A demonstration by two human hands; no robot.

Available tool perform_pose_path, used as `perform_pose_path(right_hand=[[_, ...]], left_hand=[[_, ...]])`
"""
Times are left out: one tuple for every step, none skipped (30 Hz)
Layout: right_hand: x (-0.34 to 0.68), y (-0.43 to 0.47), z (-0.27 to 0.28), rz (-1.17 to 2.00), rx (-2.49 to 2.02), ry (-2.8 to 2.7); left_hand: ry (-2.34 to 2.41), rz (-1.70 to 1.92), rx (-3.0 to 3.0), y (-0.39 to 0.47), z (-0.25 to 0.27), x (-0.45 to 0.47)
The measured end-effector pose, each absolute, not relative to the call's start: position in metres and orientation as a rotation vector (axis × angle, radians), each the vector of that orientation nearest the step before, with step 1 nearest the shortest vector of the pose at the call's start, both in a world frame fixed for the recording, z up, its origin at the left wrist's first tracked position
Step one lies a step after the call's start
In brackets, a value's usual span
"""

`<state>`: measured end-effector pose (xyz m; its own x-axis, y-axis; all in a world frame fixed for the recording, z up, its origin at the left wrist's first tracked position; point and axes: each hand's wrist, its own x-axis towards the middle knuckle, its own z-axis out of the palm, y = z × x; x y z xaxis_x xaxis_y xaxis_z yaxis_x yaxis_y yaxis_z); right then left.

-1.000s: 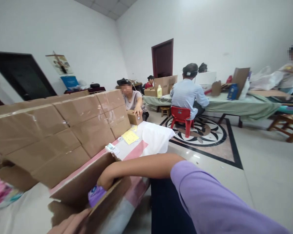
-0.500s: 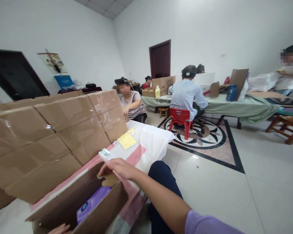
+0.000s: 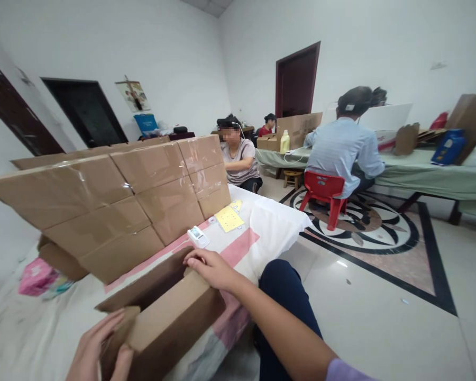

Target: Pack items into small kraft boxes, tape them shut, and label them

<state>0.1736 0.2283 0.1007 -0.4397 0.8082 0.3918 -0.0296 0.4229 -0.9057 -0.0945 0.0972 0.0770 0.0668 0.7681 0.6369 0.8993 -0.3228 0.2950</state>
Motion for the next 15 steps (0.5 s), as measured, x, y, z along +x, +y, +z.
perform_pose_path(right_hand=[[0.171, 0.227, 0.100, 1.060, -0.752, -1.719], [0.168, 0.225, 0.100, 0.991, -0.810, -1.691], [0.167, 0.225, 0.100, 0.946, -0.845, -1.680], [0.167, 0.224, 0.100, 0.929, -0.857, -1.681], [0.167, 0.224, 0.100, 0.931, -0.844, -1.691], [0.168, 0.225, 0.100, 0.940, -0.812, -1.703], [0.170, 0.225, 0.101, 0.937, -0.777, -1.711], [0.171, 0.225, 0.101, 0.911, -0.755, -1.718], [0.171, 0.225, 0.101, 0.865, -0.758, -1.730], [0.172, 0.225, 0.101, 0.812, -0.790, -1.750], [0.171, 0.224, 0.101, 0.765, -0.845, -1.778], [0.170, 0.222, 0.100, 0.727, -0.914, -1.811], [0.169, 0.220, 0.099, 0.693, -0.982, -1.843], [0.167, 0.218, 0.099, 0.662, -1.036, -1.866], [0.165, 0.216, 0.098, 0.636, -1.070, -1.880]], left_hand=[[-1.711, -1.071, -2.129, 0.100, 0.074, -0.095], [-1.699, -1.064, -2.100, 0.103, 0.071, -0.095], [-1.688, -1.072, -2.066, 0.106, 0.068, -0.095], [-1.687, -1.091, -2.025, 0.109, 0.065, -0.094], [-1.694, -1.112, -1.982, 0.111, 0.063, -0.094], [-1.703, -1.124, -1.947, 0.112, 0.062, -0.095], [-1.711, -1.127, -1.923, 0.112, 0.061, -0.096], [-1.713, -1.111, -1.924, 0.112, 0.061, -0.097], [-1.711, -1.068, -1.946, 0.111, 0.061, -0.099], [-1.702, -1.000, -1.983, 0.109, 0.063, -0.100], [-1.683, -0.908, -2.031, 0.106, 0.065, -0.100], [-1.656, -0.802, -2.070, 0.104, 0.068, -0.099], [-1.633, -0.698, -2.085, 0.101, 0.072, -0.095], [-1.618, -0.608, -2.078, 0.098, 0.077, -0.090], [-1.610, -0.538, -2.064, 0.096, 0.081, -0.084]])
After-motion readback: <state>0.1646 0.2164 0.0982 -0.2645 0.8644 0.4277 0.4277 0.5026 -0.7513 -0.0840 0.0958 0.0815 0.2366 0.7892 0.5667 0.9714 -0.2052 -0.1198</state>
